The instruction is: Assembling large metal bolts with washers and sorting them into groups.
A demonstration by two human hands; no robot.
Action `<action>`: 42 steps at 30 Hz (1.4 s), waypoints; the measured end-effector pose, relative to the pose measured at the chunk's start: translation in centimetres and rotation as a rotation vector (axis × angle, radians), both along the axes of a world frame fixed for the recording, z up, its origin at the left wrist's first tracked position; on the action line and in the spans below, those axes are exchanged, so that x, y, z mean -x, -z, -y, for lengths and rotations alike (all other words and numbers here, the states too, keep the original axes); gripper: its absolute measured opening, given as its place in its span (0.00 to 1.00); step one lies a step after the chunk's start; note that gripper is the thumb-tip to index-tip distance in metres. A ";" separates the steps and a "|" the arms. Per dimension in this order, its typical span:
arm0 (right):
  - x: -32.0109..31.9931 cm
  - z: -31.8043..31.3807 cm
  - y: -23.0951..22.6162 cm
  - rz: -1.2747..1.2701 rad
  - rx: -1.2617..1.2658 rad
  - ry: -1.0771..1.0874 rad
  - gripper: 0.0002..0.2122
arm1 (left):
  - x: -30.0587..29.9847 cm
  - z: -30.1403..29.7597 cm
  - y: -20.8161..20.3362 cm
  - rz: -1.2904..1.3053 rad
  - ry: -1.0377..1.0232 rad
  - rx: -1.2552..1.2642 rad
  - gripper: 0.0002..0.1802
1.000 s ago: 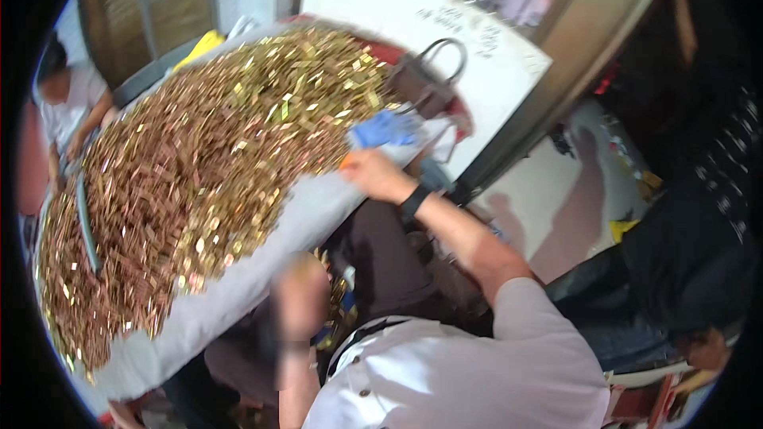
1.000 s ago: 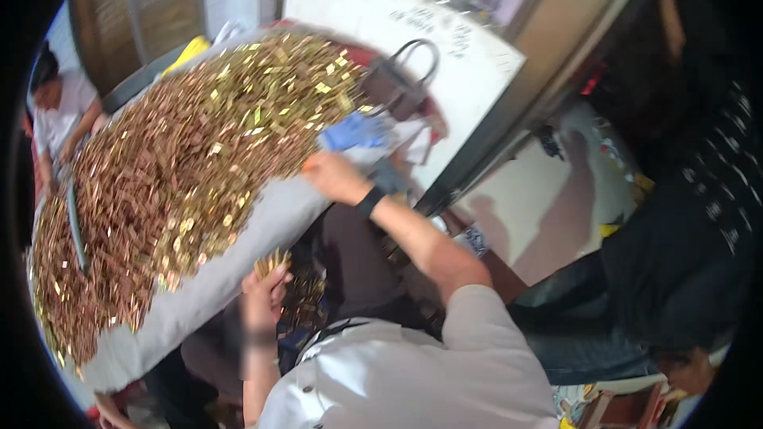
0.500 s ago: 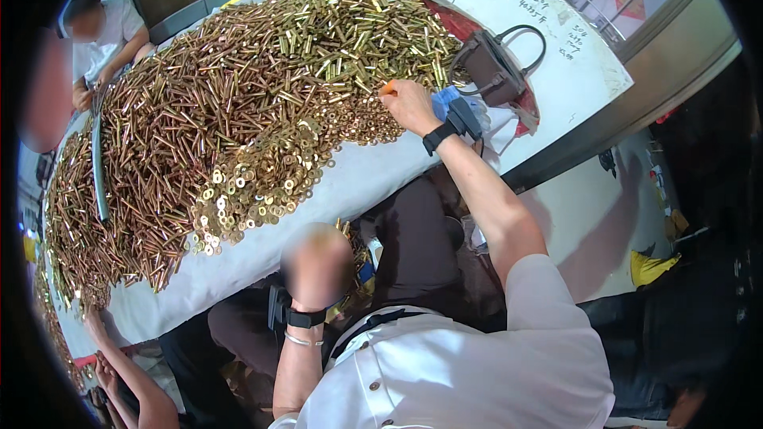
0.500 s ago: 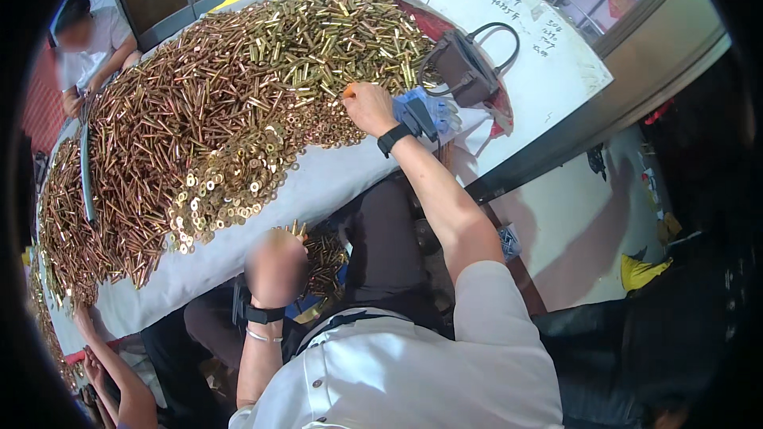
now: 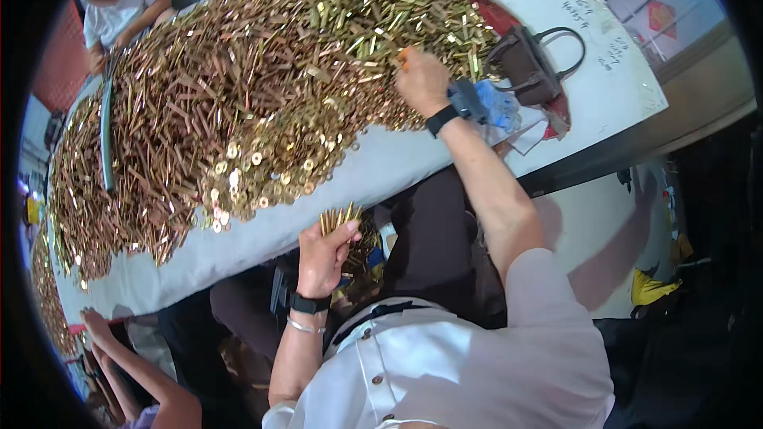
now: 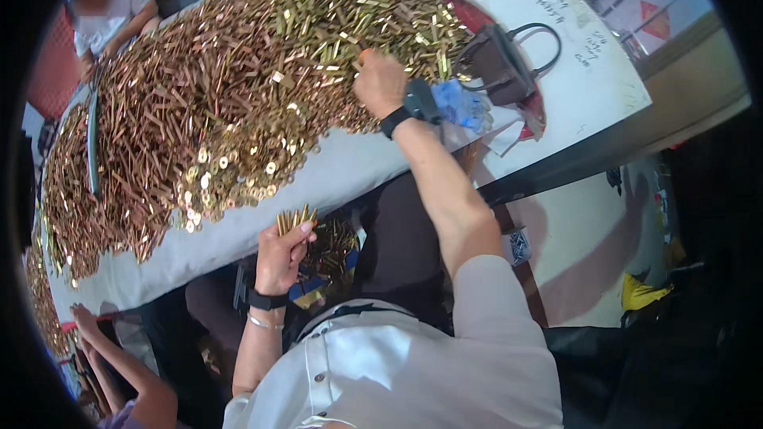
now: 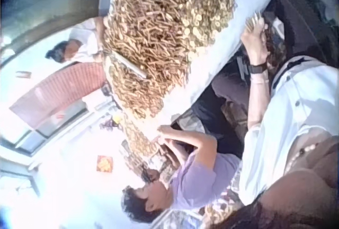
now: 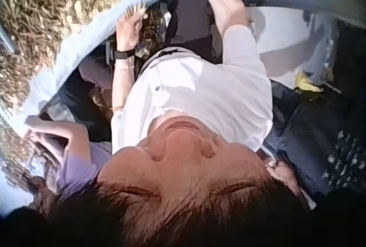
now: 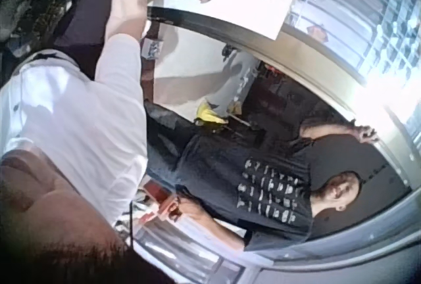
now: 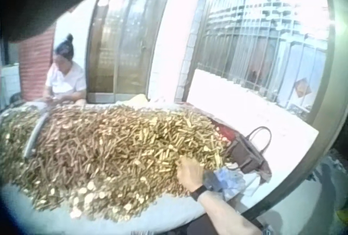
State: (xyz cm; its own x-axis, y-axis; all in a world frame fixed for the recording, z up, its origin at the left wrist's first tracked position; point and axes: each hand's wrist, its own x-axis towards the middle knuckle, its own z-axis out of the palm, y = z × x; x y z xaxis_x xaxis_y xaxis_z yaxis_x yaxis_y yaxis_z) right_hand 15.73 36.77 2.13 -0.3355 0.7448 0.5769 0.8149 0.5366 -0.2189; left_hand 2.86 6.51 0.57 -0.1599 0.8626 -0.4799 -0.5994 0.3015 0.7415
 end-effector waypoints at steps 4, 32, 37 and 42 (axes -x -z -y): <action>-1.6 4.7 -2.9 -0.327 0.393 -0.220 0.08 | -0.2 -0.5 -0.6 -0.057 0.026 -0.040 0.06; -1.5 19.2 -4.0 -0.426 1.248 -0.715 0.04 | -2.2 1.9 -0.9 -0.075 0.029 -0.054 0.07; -1.6 19.8 -3.6 -0.480 1.291 -0.751 0.06 | -2.1 2.0 -0.9 -0.115 0.069 -0.066 0.08; -1.5 19.8 -3.0 -0.349 1.029 -0.897 0.06 | -1.9 1.9 -1.3 -0.056 0.085 -0.070 0.06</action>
